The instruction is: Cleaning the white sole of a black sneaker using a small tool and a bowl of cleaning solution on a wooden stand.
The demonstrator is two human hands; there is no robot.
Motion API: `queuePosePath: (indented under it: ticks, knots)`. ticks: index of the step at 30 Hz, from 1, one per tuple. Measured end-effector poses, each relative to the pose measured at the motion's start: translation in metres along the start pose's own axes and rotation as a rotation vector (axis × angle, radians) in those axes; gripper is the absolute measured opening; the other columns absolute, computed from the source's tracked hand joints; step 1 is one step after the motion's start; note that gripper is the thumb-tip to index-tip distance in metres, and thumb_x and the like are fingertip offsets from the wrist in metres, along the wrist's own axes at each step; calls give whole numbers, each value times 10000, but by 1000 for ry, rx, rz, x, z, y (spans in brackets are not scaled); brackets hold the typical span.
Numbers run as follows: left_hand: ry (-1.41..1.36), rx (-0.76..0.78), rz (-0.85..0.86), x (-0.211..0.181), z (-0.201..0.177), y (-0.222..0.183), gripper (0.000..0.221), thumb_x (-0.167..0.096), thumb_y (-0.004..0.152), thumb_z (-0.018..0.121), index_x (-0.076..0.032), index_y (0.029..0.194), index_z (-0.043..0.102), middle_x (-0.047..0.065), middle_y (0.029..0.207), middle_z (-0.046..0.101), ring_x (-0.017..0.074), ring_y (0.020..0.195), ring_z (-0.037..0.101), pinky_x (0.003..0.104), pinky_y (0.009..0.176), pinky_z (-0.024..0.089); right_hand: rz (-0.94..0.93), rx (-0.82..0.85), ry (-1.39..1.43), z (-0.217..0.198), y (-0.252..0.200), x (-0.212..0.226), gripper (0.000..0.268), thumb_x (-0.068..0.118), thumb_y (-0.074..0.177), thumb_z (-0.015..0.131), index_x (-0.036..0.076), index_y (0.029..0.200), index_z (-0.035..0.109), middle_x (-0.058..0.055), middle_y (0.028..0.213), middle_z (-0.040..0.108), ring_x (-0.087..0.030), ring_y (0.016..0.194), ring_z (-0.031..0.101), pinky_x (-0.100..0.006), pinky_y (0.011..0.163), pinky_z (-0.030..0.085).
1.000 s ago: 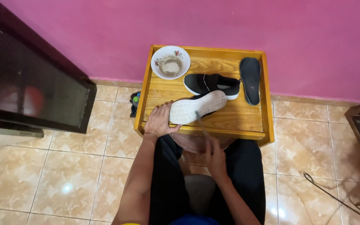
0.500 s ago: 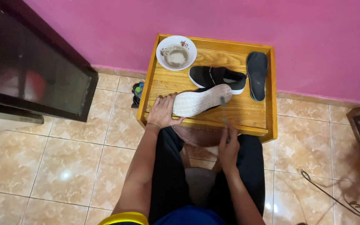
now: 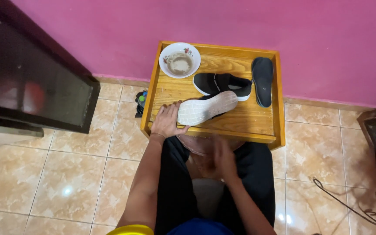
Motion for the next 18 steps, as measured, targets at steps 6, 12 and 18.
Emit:
queuePosePath:
  ticks: [6, 12, 18]
  knots:
    - [0, 10, 4, -2, 6, -2, 1035, -720, 688, 671, -24, 1441, 531, 133, 1085, 686, 253, 922, 710, 415, 900, 482, -115, -310, 81, -15, 8, -30, 343, 86, 1101, 483, 51, 1442, 499, -259, 1320, 657, -386, 1272, 597, -529, 1080, 489]
    - [-19, 35, 5, -3, 3, 1, 1005, -710, 703, 675, -17, 1417, 538, 137, 1101, 680, 258, 958, 710, 412, 889, 478, -93, 53, 108, 11, -16, -9, 302, 195, 1089, 489, 183, 1370, 599, -168, 1264, 729, -363, 1203, 662, -531, 1073, 518]
    - [-22, 38, -4, -3, 4, 2, 990, -724, 718, 677, -20, 1403, 553, 134, 1096, 680, 262, 989, 702, 412, 911, 471, -103, -272, 162, -24, 9, -29, 315, 95, 1136, 391, 74, 1447, 443, -282, 1381, 588, -472, 1287, 547, -642, 1072, 490]
Point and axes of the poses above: each hand's wrist, its own y-axis towards the middle knuckle, its own z-axis out of the palm, x = y × z, the point moved 2 cm from there along y, towards the middle knuckle
